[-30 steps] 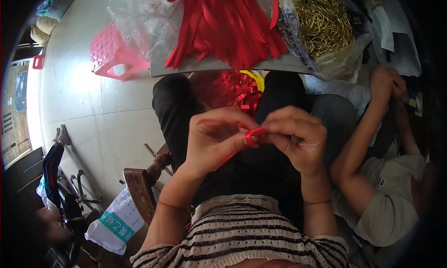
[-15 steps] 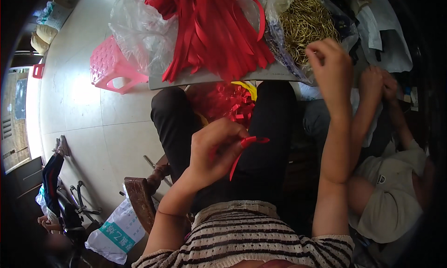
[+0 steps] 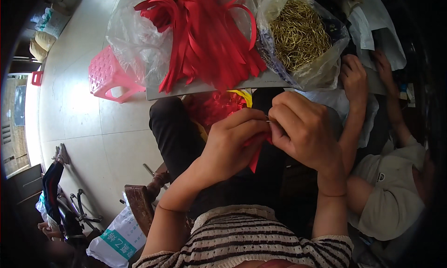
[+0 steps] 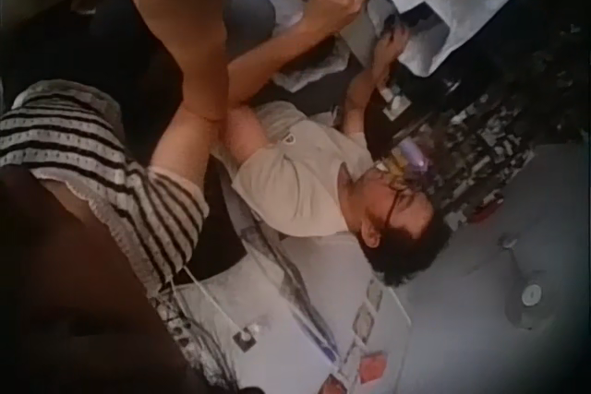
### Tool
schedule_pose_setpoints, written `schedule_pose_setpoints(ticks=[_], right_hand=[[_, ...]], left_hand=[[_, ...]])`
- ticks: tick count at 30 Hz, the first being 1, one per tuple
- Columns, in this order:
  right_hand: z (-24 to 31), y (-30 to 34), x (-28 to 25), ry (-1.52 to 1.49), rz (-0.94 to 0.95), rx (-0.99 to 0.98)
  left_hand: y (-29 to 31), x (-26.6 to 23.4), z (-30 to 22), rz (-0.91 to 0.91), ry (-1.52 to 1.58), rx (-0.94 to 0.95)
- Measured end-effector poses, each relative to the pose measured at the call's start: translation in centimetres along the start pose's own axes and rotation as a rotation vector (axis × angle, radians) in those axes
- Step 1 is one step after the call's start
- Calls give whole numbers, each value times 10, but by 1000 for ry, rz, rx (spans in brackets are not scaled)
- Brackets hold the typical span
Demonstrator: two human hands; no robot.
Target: Tying red ribbon into decorative bows using gold wire.
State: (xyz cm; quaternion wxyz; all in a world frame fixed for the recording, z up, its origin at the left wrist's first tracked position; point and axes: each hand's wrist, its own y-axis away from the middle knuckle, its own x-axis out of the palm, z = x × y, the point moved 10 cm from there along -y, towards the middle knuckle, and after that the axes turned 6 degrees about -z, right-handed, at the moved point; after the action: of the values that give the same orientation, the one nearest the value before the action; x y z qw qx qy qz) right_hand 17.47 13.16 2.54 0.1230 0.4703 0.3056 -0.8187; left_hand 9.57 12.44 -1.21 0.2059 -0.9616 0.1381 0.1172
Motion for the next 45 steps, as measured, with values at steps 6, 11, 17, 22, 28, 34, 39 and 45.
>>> schedule_pose_setpoints(ticks=[6,11,17,22,28,34,39,45], right_hand=[[-20,13,24,-928,60,281],[-33,45,71,-1654,-67,762],[-9,33,31,-698,-175,286],[-6,22,12,-472,-252,227],[-18,11,19,-561,-93,300],[-30,22,59,-1042,9,556],[-22,30,40,-840,-227,378],[-25,34,46,-843,-151,425]], left_hand=[[14,-11,30,-62,528,-211],[20,1,41,-25,767,-231],[47,6,84,-339,1071,-761],[48,9,75,-243,977,-776],[53,18,76,-56,1101,-854],[56,19,77,-53,1080,-846],[53,9,80,-203,1126,-831],[50,9,72,-149,1092,-785]])
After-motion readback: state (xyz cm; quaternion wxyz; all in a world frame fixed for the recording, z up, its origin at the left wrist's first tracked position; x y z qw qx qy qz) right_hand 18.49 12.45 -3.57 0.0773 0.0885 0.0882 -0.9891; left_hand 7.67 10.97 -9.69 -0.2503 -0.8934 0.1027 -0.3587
